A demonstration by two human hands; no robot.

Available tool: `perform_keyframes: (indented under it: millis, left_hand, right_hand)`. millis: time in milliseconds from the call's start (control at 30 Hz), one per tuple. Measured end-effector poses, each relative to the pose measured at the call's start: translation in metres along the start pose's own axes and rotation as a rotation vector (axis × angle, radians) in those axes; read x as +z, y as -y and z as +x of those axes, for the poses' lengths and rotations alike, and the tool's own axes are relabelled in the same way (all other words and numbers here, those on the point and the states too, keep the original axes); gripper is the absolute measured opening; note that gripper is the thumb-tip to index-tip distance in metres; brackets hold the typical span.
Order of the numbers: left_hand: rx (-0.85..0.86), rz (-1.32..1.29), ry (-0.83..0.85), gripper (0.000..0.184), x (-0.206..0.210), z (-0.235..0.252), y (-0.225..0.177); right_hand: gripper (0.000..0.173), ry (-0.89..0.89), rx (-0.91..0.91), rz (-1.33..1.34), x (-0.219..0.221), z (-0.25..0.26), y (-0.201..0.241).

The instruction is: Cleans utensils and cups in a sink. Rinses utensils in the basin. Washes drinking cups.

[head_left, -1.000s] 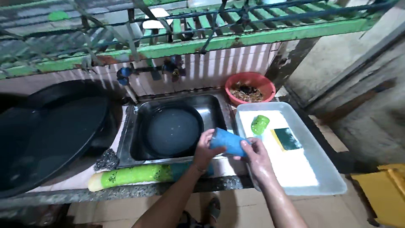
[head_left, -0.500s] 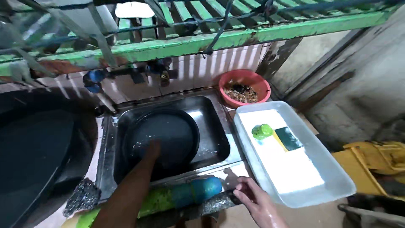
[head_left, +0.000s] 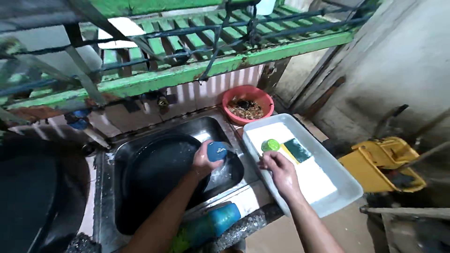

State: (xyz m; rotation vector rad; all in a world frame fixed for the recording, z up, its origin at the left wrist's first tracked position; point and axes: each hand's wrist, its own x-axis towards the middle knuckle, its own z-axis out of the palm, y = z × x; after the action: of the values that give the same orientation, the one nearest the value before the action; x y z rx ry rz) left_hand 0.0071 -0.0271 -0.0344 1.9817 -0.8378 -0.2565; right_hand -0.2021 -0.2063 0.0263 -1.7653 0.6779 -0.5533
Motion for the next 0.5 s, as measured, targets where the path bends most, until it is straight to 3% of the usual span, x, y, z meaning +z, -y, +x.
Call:
perform_keyframes:
  millis: [133, 233, 367, 500]
  left_hand:
    - [0.186, 0.082, 0.169, 0.088, 0.018, 0.032, -0.098]
    - [0.286, 0.478, 0.351, 0.097, 0.042, 0.056, -0.151]
    - [0.389, 0.857, 0.527, 0.098, 0.078, 0.075, -0.195]
    - [0.33, 0.977, 0.56, 0.088, 0.087, 0.082, -0.208]
  right_hand:
    - [0.037, -0.029, 0.301, 0.366, 0.002, 0.062, 0.004]
    - [0.053, -0.067, 0.474, 0.543, 0.003, 0.085, -0.005]
    - [0.041, -0.174, 0.526, 0.584, -0.004, 0.091, -0.017]
    - [0.033, -0.077, 0.48, 0.306, -0.015, 0.086, -0.024]
